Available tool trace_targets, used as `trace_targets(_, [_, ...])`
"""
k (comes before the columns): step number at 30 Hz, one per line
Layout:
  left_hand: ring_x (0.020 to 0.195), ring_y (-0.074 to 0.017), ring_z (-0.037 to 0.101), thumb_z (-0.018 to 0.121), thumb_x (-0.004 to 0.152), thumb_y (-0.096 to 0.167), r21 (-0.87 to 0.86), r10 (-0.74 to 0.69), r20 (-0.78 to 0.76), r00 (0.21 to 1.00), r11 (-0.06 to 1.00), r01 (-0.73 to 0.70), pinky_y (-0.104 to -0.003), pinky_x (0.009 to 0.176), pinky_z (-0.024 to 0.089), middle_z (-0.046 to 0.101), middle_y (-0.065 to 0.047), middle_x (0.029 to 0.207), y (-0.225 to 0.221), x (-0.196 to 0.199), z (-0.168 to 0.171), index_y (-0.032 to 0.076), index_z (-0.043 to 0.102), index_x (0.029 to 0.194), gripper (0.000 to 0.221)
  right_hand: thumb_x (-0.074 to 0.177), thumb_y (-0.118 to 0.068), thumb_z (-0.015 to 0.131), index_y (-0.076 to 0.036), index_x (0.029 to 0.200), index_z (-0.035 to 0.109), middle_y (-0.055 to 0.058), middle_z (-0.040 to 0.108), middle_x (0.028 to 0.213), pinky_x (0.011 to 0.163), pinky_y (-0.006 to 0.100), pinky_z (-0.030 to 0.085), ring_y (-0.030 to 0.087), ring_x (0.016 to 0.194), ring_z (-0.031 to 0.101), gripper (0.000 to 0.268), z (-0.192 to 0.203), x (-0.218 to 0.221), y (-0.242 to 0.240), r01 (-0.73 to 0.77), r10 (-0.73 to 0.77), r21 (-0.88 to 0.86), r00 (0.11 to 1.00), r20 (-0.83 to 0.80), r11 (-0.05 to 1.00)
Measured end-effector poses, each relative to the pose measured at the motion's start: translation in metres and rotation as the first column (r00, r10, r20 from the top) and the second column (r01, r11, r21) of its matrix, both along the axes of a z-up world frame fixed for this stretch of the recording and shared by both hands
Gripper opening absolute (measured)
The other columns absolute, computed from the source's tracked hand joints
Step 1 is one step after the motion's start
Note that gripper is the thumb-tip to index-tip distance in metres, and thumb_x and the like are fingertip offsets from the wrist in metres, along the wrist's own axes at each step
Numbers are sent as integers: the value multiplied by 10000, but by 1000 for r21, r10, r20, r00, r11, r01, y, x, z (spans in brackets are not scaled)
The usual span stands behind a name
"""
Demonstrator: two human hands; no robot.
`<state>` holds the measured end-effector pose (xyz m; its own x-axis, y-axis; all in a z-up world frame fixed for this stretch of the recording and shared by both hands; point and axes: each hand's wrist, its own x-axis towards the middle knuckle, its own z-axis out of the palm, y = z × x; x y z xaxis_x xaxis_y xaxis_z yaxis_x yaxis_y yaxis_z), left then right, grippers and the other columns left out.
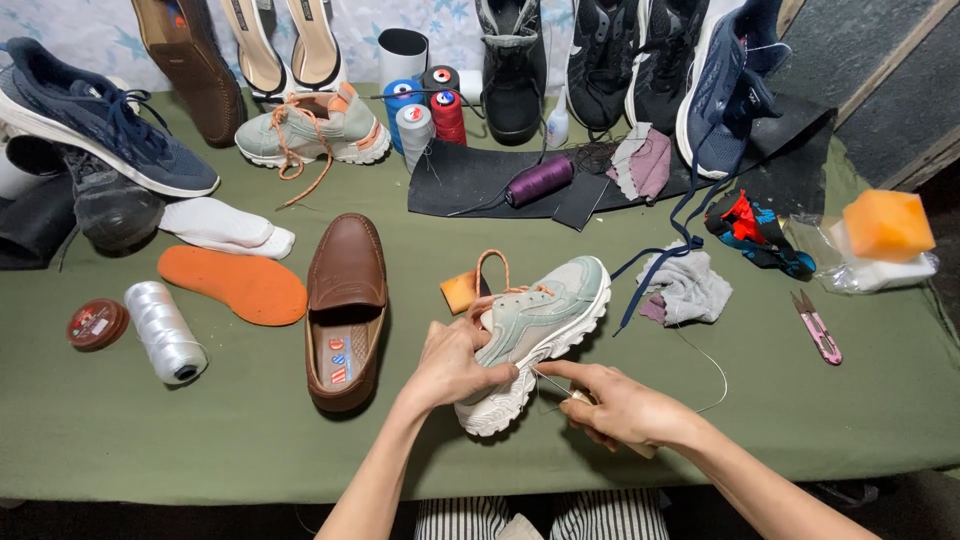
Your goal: Hand-sewing the upper part of a sneaker using a sewing awl and thread at a repair bench.
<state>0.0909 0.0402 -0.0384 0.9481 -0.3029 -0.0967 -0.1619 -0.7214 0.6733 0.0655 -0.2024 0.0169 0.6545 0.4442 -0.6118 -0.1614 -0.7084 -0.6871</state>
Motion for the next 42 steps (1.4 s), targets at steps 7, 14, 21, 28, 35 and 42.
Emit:
trace_targets(7, [887, -187, 518, 759, 734, 511, 94, 11, -30, 999, 996, -8, -335, 844, 298, 588, 32, 880, 1, 3, -15, 163, 333, 597, 567, 1023, -298, 447, -463, 1585, 368, 93, 546, 1029, 671, 318, 394, 194, 844, 556, 591, 10, -3, 6, -72, 80, -246, 997, 23, 967])
trace_targets(14, [862, -194, 526, 746, 734, 523, 100, 17, -14, 1000, 995, -16, -346, 828, 307, 592, -13, 790, 1, 2, -17, 154, 325, 595, 577, 1030, -250, 461, -386, 1596, 317, 203, 626, 1176, 1080, 439, 409, 351, 1298, 477, 600, -23, -3, 0, -175, 223, -241, 956, 191, 955])
trace_targets(21, [908, -247, 487, 803, 683, 614, 92, 31, -30, 999, 995, -29, -337, 839, 309, 675, -53, 1130, 3, 2, -22, 146, 435, 625, 598, 985, -134, 449, -243, 1555, 388, 214, 683, 1087, 912, 497, 475, 436, 1065, 594, 583, -24, -2, 6, -196, 266, -249, 920, 287, 948])
trace_targets(28, [984, -149, 434, 859, 697, 522, 81, -22, 44, 999, 997, 19, -331, 812, 294, 515, 23, 795, -2, 2, -27, 174, 307, 621, 657, 926, -55, 445, -224, 1528, 412, 207, 661, 1030, 834, 508, 480, 425, 992, 605, 626, -32, 4, 4, -236, 312, -261, 898, 309, 936])
trace_targets(35, [696, -192, 205, 925, 719, 498, 75, 3, 25, 1000, 997, -5, -299, 762, 271, 221, 46, 640, -9, -1, -33, 199, 230, 661, 758, 1012, -302, 435, -412, 1576, 352, 84, 506, 1401, 1009, 395, 539, 241, 1328, 519, 580, -26, 16, -2, -235, 275, -332, 958, 80, 913])
trace_targets(42, [693, -242, 300, 871, 610, 421, -62, -12, 4, 1000, 998, 12, -312, 800, 298, 601, 141, 1366, -6, 2, -20, 151, 244, 608, 683, 960, -138, 481, -239, 1584, 485, 32, 695, 854, 373, 271, 345, 127, 460, 450, 632, 7, 26, 0, -10, 3, -32, 973, -229, 999])
